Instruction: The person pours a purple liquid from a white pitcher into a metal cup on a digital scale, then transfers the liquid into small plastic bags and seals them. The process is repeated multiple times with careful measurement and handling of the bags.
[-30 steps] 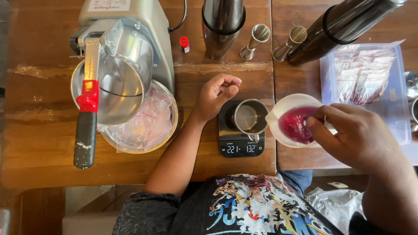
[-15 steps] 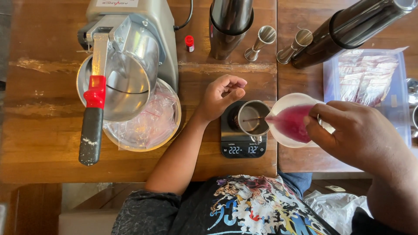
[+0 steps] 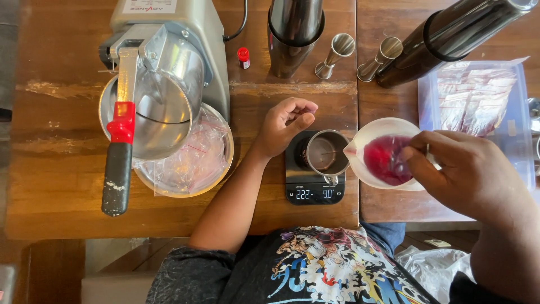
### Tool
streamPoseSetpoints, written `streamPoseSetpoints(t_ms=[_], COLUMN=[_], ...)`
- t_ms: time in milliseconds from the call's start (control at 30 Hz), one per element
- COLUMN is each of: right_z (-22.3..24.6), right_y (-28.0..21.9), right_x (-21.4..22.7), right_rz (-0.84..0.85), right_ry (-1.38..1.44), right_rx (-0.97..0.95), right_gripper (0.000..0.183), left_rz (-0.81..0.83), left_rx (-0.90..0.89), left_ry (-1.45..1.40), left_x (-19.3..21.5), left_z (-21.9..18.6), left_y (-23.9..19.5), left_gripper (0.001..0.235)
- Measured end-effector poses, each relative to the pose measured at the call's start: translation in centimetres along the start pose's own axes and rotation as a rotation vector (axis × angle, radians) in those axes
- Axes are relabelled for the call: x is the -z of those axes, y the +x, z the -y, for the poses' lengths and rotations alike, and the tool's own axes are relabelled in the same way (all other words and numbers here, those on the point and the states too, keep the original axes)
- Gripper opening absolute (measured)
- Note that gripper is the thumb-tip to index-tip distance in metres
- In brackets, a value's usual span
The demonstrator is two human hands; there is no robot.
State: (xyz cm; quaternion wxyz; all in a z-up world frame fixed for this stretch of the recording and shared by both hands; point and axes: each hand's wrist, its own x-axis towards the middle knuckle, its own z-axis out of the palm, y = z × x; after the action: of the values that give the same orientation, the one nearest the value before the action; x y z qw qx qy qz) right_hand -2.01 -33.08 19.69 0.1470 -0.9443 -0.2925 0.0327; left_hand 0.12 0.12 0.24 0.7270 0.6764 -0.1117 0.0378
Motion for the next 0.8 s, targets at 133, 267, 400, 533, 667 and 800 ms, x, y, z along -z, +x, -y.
streamPoseSetpoints(t_ms=[133,267,400,533,667,800], right_z=[-1.4,-4.0,-6.1,-7.7,-7.6,-5.9], right_y=[-2.0,-5.2,-7.9,-9.7,-11.0,-11.6], right_x=[-1.0,-3.4,-6.9,-12.1,-16.3,-18.0], right_rz=[-0.022,-0.225,-0.42,-0.576,-0.757,-0.812], right_ry=[0.077,0.181,0.421,0.506,0.514,0.509], right_rx=[-0.142,-0.315,-0.441,-0.414,-0.404,-0.431], right_gripper=[0.02,0.017,0.019,0.023,0.03,0.039], left_rz=[-0.002,-0.006,-0.007,0.001,0.081,0.136], left_rx=[-0.001,0.015,0.021,-0.032,0.002,0.105], left_ry=[0.017,-0.001,-0.026,0.033,0.016,0.072], left_x=[0.0,0.1,0.0,0.1,0.8,0.1], left_z=[0.1,-0.1,0.1,-0.1,-2.0,-6.4], left_y=[0.0,-0.1,-0.2,-0.1,-0.3,-1.2], left_gripper=[0.044,0.054,0.053,0.054,0.07,0.097])
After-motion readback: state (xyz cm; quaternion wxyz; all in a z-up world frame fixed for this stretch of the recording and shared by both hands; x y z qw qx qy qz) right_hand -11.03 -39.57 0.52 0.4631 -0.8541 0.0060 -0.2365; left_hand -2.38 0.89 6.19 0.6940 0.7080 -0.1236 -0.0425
